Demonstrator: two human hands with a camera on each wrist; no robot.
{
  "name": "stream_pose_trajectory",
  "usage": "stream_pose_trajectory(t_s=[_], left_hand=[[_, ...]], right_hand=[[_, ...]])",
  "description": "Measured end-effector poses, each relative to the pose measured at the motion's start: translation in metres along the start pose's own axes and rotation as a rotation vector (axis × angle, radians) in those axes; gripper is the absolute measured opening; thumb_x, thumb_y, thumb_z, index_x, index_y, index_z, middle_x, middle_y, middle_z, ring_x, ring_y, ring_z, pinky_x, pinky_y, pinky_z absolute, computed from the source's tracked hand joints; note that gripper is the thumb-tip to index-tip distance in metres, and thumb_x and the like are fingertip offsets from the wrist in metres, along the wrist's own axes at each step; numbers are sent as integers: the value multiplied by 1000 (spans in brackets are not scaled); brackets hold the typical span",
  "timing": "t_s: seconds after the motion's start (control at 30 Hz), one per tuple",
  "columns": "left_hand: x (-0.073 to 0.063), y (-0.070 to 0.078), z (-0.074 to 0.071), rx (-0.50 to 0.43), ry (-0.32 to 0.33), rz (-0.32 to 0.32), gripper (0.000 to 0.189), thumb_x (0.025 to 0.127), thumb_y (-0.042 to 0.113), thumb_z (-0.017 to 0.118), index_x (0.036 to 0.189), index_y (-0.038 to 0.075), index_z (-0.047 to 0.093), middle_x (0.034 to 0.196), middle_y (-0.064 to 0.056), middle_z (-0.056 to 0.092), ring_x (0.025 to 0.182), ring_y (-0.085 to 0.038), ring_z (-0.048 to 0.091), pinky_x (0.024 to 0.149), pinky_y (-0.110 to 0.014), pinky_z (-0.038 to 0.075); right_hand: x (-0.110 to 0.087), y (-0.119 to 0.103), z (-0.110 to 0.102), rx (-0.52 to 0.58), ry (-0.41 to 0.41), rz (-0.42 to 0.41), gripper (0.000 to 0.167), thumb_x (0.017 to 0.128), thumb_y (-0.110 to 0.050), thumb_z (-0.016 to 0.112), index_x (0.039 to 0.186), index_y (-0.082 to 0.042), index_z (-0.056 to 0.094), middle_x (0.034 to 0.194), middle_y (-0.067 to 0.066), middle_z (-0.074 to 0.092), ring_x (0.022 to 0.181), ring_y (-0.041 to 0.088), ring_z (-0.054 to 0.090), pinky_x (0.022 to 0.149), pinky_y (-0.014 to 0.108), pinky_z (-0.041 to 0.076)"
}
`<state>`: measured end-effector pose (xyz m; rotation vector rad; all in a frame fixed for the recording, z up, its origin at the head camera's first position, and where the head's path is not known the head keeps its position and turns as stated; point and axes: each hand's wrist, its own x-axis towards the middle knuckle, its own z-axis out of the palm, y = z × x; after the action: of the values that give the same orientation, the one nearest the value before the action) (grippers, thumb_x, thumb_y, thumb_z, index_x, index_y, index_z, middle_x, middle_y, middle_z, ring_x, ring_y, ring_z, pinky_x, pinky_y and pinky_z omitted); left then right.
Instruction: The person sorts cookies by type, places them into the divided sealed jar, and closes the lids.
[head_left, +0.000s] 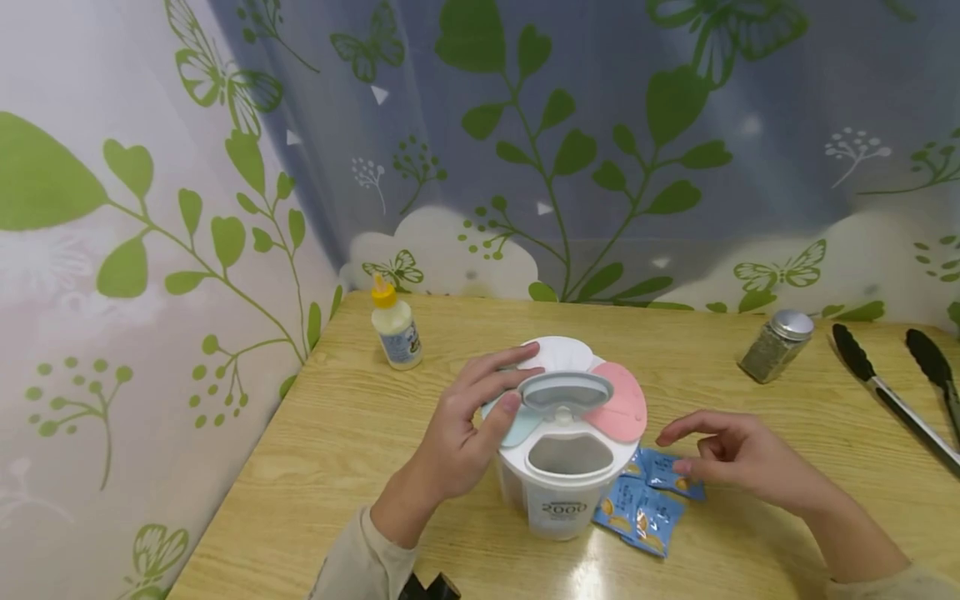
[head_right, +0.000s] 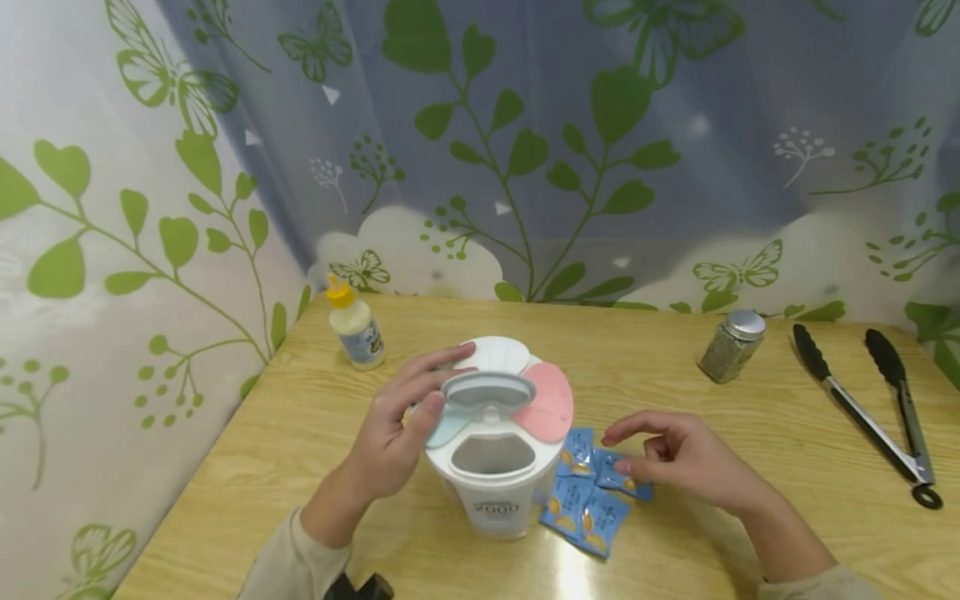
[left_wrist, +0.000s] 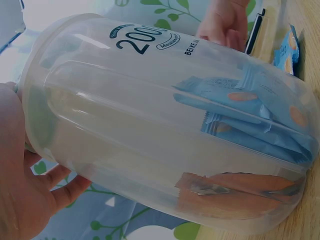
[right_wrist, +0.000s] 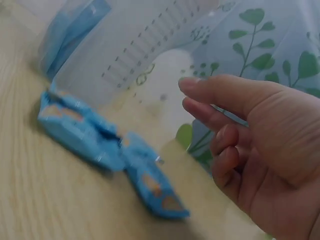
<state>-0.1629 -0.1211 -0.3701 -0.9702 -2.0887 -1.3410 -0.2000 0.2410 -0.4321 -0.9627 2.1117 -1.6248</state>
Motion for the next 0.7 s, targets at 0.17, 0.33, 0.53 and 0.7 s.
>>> stream_pose_trajectory(t_s=[0.17, 0.33, 0.53, 0.7], left_hand=[[0, 0, 1, 1, 1, 0, 34, 105, 20, 45, 125, 4, 67, 143, -13, 58, 133, -27, 52, 108, -42, 45], [0, 0, 1, 2, 0, 2, 34, 105, 20, 46, 126, 4, 67, 143, -13, 58, 132, -27, 53, 108, -42, 46], [0, -1, 1, 1, 5, 8, 35, 105, 22, 45, 125, 5, 67, 143, -12, 58, 131, -27, 53, 108, -41, 46], [0, -1, 0, 2, 5, 10, 35, 105, 24, 45, 125, 4, 67, 143, -13, 58, 131, -27, 53, 108, -42, 45]], right_hand=[[2, 19, 2, -72, 22, 54, 30, 90, 0, 70, 119, -3, 65, 108, 6, 72, 48, 21, 33, 40, 31, 34], [1, 28, 2, -111, 33, 107, 30, 88, -5, 74, 117, -4, 66, 104, 2, 72, 46, 14, 36, 39, 28, 34], [0, 33, 0, -152, -1, 90, 37, 85, -9, 77, 120, -4, 65, 66, 9, 54, 45, 12, 34, 39, 25, 34], [0, 35, -1, -276, 17, 88, 43, 83, -14, 81, 122, -6, 66, 102, 7, 71, 48, 0, 39, 43, 24, 39]])
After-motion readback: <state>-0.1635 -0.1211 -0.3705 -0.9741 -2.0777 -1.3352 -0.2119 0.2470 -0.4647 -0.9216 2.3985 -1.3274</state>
